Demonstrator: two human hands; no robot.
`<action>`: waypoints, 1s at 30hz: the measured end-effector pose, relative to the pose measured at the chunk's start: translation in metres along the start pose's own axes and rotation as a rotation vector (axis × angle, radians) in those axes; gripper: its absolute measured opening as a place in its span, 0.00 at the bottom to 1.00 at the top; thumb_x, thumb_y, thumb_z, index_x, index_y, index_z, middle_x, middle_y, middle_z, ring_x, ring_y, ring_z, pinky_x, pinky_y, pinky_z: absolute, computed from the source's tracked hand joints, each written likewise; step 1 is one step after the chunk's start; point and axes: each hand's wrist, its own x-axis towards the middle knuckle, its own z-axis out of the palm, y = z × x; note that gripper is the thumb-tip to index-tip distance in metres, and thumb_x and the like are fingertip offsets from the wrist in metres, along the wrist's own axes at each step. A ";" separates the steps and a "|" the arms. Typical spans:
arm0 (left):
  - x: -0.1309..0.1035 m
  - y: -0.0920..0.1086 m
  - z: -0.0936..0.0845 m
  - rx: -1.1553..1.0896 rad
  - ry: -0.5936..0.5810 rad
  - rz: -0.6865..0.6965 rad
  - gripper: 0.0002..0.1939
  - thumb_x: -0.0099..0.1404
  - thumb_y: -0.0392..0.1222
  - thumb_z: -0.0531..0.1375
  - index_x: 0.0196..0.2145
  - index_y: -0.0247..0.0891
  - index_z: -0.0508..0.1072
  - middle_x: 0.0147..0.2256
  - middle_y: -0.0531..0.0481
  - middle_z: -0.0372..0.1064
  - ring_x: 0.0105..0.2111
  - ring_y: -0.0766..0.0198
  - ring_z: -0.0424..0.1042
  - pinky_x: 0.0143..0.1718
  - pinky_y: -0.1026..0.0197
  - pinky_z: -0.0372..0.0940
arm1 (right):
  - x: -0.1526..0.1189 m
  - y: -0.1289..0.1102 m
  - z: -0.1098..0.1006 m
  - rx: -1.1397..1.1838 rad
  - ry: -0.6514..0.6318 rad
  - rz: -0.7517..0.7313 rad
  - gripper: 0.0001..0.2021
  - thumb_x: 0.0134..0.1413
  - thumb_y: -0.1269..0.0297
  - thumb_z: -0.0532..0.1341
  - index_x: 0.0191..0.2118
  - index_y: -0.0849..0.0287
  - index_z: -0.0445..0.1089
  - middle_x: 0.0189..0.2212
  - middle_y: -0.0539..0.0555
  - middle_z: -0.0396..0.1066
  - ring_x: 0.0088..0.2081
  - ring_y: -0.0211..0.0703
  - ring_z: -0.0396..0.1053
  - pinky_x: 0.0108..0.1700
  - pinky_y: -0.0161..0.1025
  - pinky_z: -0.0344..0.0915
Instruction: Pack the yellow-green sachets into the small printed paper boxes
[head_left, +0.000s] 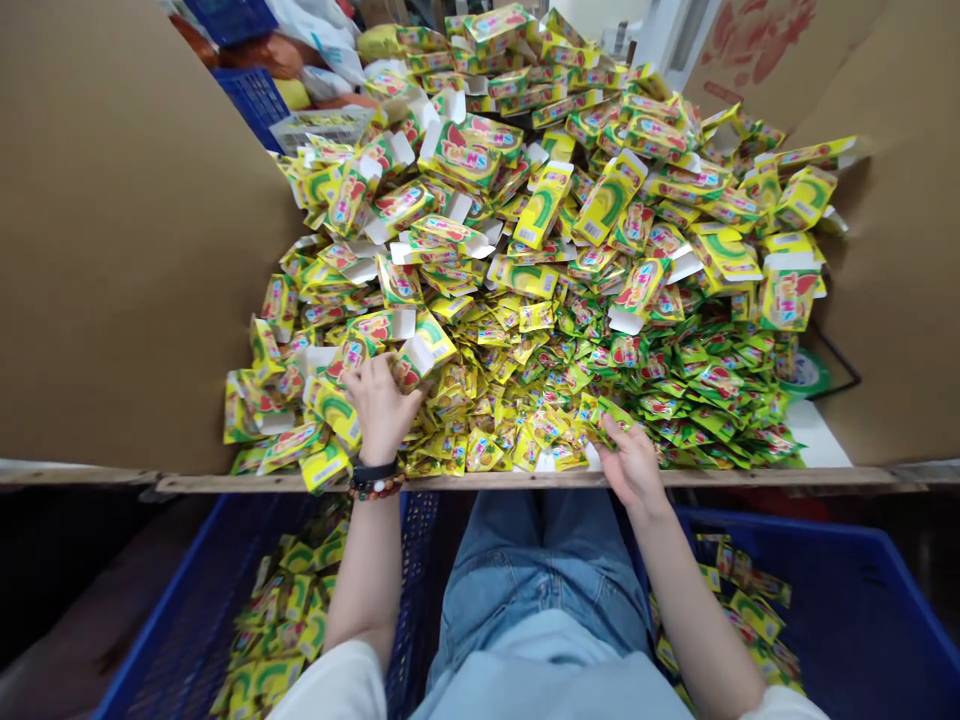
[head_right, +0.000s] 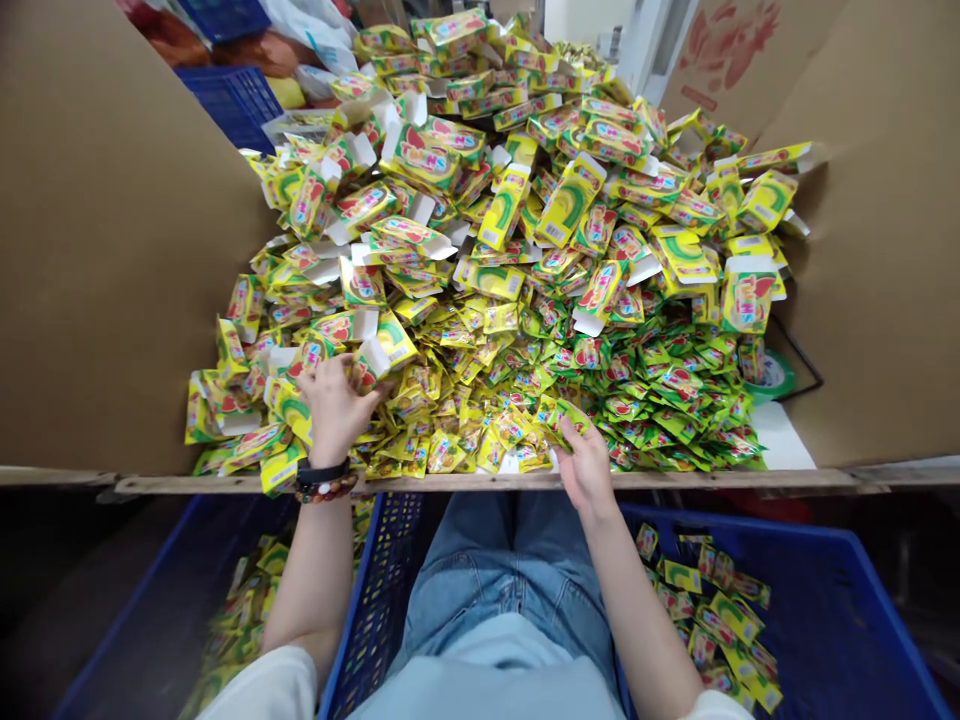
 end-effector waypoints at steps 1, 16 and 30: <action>-0.003 0.006 -0.001 -0.036 0.032 0.032 0.27 0.55 0.45 0.64 0.51 0.34 0.67 0.48 0.38 0.67 0.52 0.41 0.61 0.54 0.42 0.58 | -0.002 -0.003 0.002 0.000 -0.010 -0.001 0.14 0.44 0.56 0.71 0.36 0.54 0.74 0.35 0.51 0.78 0.39 0.43 0.76 0.44 0.45 0.74; -0.129 0.111 0.060 -0.552 -0.270 0.361 0.27 0.54 0.39 0.65 0.52 0.39 0.67 0.45 0.44 0.71 0.45 0.53 0.72 0.46 0.53 0.69 | -0.027 -0.064 0.016 -0.808 -0.296 -0.442 0.07 0.57 0.66 0.62 0.39 0.53 0.78 0.39 0.52 0.77 0.44 0.46 0.73 0.47 0.43 0.69; -0.160 0.122 0.087 -0.754 -0.094 0.296 0.24 0.60 0.44 0.62 0.53 0.39 0.65 0.45 0.41 0.72 0.45 0.54 0.74 0.46 0.52 0.70 | -0.047 -0.043 0.044 -1.652 -0.209 -0.687 0.17 0.63 0.70 0.57 0.56 0.56 0.71 0.39 0.60 0.74 0.43 0.55 0.63 0.44 0.50 0.55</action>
